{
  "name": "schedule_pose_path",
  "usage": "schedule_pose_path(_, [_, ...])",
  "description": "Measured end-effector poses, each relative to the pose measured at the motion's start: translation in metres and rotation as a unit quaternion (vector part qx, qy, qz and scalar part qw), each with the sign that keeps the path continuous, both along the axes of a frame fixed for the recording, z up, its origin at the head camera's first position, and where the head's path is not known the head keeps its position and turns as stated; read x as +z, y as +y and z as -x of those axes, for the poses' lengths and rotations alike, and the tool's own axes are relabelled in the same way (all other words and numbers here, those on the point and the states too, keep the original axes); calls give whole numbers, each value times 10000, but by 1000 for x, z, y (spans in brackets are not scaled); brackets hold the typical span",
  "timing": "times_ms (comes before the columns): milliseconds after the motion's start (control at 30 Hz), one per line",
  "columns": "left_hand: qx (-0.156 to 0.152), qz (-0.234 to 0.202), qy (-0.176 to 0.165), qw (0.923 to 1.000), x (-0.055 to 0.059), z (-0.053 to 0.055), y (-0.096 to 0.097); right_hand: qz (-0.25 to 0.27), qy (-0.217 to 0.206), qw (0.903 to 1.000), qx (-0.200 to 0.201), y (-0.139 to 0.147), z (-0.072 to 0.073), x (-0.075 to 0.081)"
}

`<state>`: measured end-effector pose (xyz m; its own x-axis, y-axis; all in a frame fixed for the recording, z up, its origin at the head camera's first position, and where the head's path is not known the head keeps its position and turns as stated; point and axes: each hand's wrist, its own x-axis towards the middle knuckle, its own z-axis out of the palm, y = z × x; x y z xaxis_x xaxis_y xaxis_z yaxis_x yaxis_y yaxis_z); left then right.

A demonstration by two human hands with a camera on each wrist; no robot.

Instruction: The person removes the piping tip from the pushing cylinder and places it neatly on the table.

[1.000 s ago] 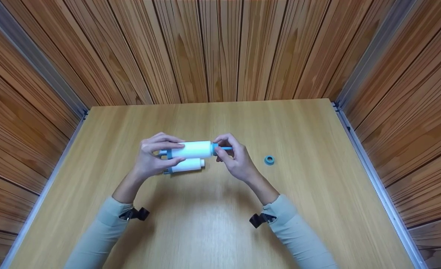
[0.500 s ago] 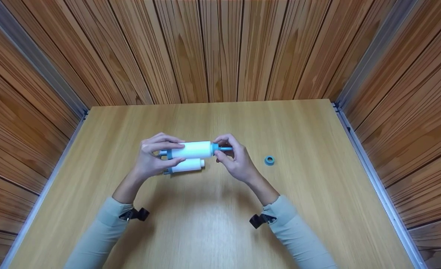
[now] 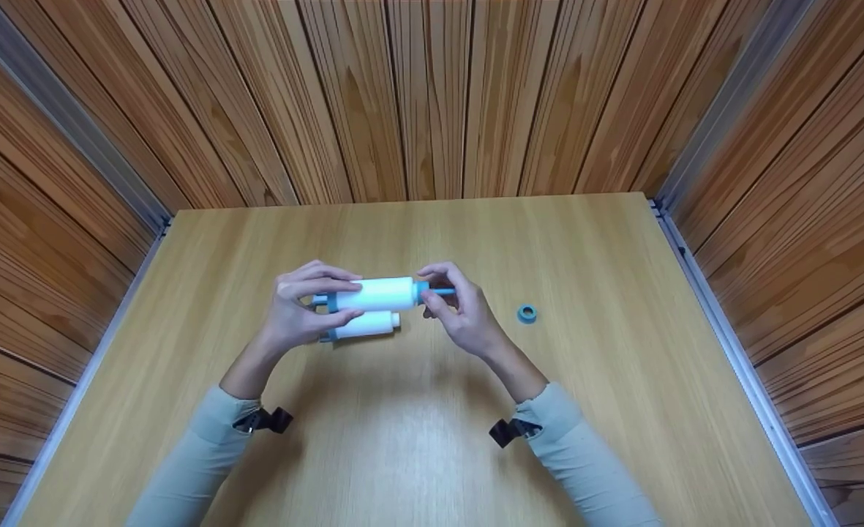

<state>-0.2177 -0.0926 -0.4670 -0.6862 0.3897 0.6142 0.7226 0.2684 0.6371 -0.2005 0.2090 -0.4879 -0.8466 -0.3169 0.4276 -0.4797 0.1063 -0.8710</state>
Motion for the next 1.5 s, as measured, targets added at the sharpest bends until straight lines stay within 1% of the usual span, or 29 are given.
schedule_pose_path(167, [3, -11, -31, 10000, 0, -1, 0, -15, -175, 9998, -108, 0, -1, 1])
schedule_pose_path(367, [2, -10, -124, 9999, 1, -3, 0, 29, -185, 9998, -101, -1, -2, 1])
schedule_pose_path(567, [11, -77, -134, 9999, 1, -4, 0, 117, -60, 9999, -27, -1, -3, 0])
schedule_pose_path(800, [78, -83, 56, 9999, 0, -3, 1, 292, -35, 9995, 121, -2, -3, 1])
schedule_pose_path(1000, [53, -113, 17, 9999, 0, -4, 1, 248, 13, 9996, 116, -2, -2, 2])
schedule_pose_path(1133, [55, -140, -55, 9999, 0, -3, -1, 290, 122, 9995, 100, -1, -2, 1])
schedule_pose_path(1367, [26, -194, -142, 9997, -1, -2, -2, 393, 515, 9979, 81, 0, 0, 0])
schedule_pose_path(1500, [12, -214, -137, 9997, -2, -2, -2, 435, 592, 9973, 97, 1, 1, -1])
